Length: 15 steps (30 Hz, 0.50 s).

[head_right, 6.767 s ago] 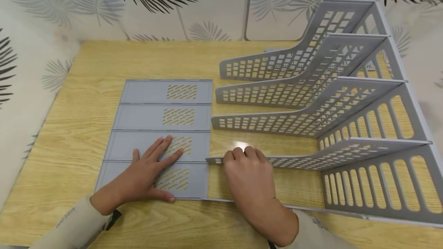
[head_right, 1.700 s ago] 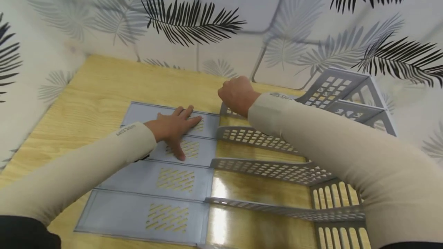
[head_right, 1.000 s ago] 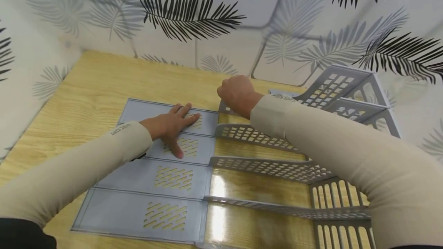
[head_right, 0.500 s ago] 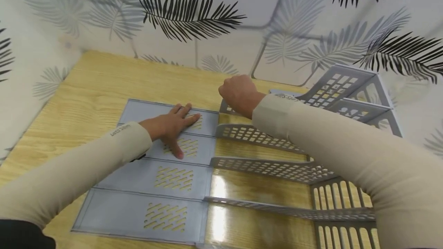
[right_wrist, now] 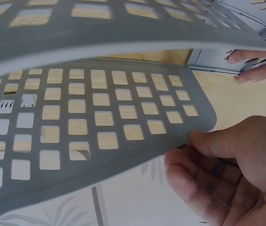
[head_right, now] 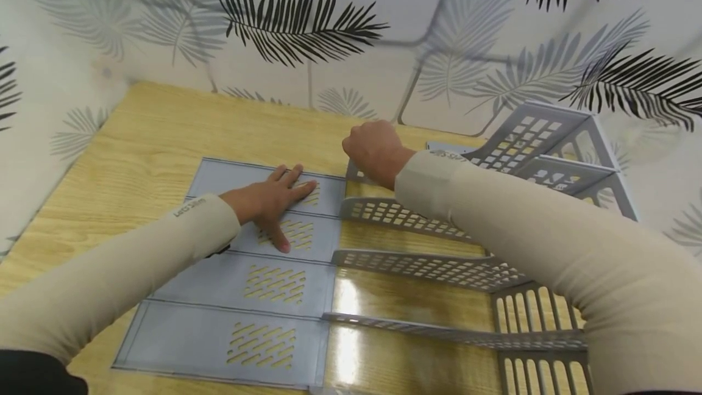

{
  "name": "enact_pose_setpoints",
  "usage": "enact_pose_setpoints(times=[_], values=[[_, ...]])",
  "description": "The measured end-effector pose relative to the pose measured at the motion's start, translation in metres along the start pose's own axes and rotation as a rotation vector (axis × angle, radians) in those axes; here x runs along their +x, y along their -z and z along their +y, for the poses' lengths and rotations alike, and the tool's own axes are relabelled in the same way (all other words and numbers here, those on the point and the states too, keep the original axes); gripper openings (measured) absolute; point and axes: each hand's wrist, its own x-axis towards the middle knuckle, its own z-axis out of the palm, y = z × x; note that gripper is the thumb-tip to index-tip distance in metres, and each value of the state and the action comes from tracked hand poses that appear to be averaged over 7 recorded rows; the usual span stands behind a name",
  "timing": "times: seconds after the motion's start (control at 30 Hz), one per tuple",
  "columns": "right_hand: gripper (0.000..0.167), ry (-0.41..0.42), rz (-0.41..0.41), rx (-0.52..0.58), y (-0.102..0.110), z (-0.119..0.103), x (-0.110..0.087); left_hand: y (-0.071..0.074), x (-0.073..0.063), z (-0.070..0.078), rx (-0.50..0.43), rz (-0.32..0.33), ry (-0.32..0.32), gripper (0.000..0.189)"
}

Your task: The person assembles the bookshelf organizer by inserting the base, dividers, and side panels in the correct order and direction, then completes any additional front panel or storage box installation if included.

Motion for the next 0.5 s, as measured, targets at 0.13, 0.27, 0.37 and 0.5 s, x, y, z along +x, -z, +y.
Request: enact_pose_setpoints(times=[0.13,0.27,0.37,0.5], values=[[0.012,0.001,0.012,-0.003,0.001,-0.003,-0.001,0.000,-0.001,0.001,-0.002,-0.003,0.000,0.132],[0.011,0.019,0.039,-0.007,0.003,-0.012,0.002,0.000,-0.002,0.000,-0.002,-0.015,0.014,0.132],[0.011,0.029,0.050,0.000,0.004,-0.019,0.006,-0.001,-0.003,0.001,-0.015,-0.020,0.017,0.132],[0.009,0.029,-0.003,0.014,0.008,-0.022,0.007,-0.005,-0.001,0.001,-0.039,-0.025,0.000,0.131]])
